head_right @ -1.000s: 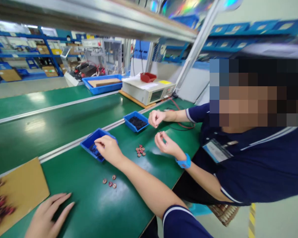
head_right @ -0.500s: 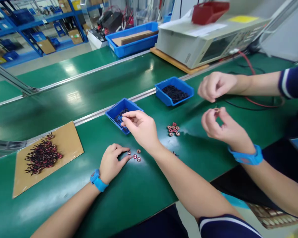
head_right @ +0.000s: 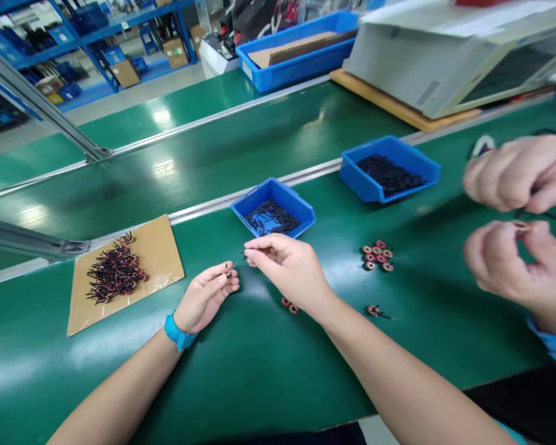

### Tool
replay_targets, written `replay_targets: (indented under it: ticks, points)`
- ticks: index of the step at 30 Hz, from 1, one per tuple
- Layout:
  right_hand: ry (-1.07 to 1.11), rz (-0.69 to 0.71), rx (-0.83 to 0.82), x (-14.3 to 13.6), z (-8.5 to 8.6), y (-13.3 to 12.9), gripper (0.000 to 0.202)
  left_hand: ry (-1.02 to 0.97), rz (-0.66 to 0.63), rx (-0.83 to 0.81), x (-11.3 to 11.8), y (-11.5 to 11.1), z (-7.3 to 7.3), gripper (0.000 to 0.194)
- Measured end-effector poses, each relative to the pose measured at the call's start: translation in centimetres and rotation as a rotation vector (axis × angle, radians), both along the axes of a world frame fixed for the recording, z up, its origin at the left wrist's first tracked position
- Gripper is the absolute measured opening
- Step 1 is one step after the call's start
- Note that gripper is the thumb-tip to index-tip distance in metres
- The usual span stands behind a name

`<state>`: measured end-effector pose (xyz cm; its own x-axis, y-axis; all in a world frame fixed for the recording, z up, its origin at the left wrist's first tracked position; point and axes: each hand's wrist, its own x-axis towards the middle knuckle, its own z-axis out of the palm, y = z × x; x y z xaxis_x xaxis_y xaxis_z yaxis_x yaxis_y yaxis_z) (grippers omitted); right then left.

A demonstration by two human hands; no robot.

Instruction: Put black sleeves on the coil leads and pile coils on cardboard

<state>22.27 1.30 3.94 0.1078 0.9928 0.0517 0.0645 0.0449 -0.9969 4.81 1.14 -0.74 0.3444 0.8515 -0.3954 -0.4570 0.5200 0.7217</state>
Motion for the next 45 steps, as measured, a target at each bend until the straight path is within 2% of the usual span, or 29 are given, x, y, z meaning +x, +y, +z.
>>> replay_targets:
  ticks: [6, 21, 31, 36, 41, 45]
  points:
    - [-0.076, 0.002, -0.009, -0.2, -0.5, 0.1, 0.007, -0.051, -0.058, -0.034, 0.2, -0.3, -0.2, 0.028]
    - [-0.139, 0.016, -0.012, -0.3, -0.8, 0.2, 0.007, -0.072, -0.05, -0.046, 0.2, -0.2, -0.1, 0.027]
    - [-0.129, 0.021, -0.016, -0.2, -0.7, 0.2, 0.008, -0.059, -0.055, -0.053, 0.2, -0.1, -0.2, 0.027]
    - [-0.079, 0.059, -0.082, -0.5, -0.7, 0.1, 0.011, -0.048, -0.043, -0.061, 0.2, -0.1, -0.2, 0.027]
    - [0.028, 0.107, -0.172, -1.0, -1.0, -0.2, 0.013, -0.058, -0.084, -0.017, 0.1, -0.2, -0.3, 0.023]
    - [0.033, 0.124, -0.175, -1.1, -1.1, -0.3, 0.012, -0.07, -0.089, -0.012, 0.0, -0.2, -0.3, 0.023]
